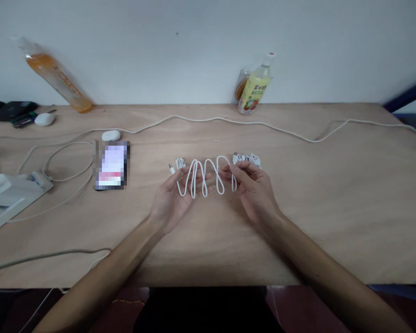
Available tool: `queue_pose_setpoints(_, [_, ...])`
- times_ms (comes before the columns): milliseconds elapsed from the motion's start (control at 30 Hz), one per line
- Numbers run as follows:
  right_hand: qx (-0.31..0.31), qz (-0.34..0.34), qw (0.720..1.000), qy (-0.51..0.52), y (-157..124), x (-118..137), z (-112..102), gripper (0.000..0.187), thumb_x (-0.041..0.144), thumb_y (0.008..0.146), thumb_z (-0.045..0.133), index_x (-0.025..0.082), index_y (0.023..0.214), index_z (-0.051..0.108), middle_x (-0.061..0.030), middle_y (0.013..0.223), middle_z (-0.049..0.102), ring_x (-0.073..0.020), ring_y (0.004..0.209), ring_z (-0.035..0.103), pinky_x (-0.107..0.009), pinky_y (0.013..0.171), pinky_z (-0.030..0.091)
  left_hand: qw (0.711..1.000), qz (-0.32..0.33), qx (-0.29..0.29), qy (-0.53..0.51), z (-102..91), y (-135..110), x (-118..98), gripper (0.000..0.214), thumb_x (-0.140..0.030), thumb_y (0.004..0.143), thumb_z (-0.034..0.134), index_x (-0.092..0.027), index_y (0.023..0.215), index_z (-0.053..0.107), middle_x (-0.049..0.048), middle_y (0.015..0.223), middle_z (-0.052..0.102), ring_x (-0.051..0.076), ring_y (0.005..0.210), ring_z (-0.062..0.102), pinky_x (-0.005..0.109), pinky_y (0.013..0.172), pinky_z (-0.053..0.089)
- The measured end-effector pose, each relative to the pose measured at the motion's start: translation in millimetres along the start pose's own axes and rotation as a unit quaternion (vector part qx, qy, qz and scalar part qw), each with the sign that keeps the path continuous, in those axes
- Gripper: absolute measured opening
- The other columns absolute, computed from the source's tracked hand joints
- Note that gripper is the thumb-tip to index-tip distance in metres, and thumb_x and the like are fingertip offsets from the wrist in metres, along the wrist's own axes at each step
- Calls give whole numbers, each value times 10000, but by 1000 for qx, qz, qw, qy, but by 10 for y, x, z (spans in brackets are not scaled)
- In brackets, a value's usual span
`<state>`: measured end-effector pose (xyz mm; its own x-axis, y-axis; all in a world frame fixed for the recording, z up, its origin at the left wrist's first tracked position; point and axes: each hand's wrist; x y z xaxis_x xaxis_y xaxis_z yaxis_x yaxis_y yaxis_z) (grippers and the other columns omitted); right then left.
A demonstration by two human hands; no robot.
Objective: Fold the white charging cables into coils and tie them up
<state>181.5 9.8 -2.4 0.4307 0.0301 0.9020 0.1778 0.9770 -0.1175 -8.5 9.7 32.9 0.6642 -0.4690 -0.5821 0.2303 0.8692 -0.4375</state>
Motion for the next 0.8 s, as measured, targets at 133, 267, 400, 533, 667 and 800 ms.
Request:
queue_pose_setpoints(133, [-6,-5,1000,3,3,20,-10,342,447,748,1021,253,827,752,-6,918,839,-213,925,828,-444,1052,672,1000,1,8,-10,1,2,-2,393,-211,1113,483,-159,859,779,115,983,826,341,1199,798,609,1194,560])
queue_pose_setpoints(267, [-7,1,1000,1,8,27,-17,330,437,746,1022,259,823,755,4,916,838,-201,909,822,-422,1026,673,1000,-1,10,-17,-8,3,5,394,-209,1117,480,-154,864,777,108,1008,827,327,1147,815,609,1194,560])
queue_pose_setpoints(400, [-6,1,1000,4,10,5,-20,339,445,750,1021,262,828,746,6,908,835,-203,903,821,-429,1019,676,1000,-4,14,-22,-11,5,0,339,-196,1096,530,-172,851,764,94,977,824,338,1202,802,615,1203,552])
queue_pose_setpoints(533, [-8,2,1000,4,9,2,-25,335,442,757,1013,256,836,746,-6,908,833,-211,903,822,-436,1015,676,999,0,18,-28,-12,0,-7,311,-202,1085,552,-177,843,747,104,1072,835,366,1288,773,618,1219,538])
queue_pose_setpoints(667, [-17,4,1000,12,5,21,-16,340,436,731,1025,252,829,755,4,898,828,-200,888,825,-410,1002,678,999,11,23,-26,-10,-7,-4,334,-227,1096,532,-185,843,747,115,1167,842,377,1341,748,619,1225,532])
queue_pose_setpoints(800, [-24,4,1000,18,3,19,-5,331,424,721,1022,255,814,752,10,902,827,-201,878,829,-402,987,680,999,8,30,-16,-10,-5,-7,359,-244,1115,495,-182,900,776,135,1195,847,377,1379,727,613,1235,526])
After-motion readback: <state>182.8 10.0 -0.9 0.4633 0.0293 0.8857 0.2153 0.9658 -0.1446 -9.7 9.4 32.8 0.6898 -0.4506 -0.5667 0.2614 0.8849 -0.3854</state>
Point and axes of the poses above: each hand's wrist, its own y-axis towards the middle knuckle, its own z-axis out of the palm, x = y × z
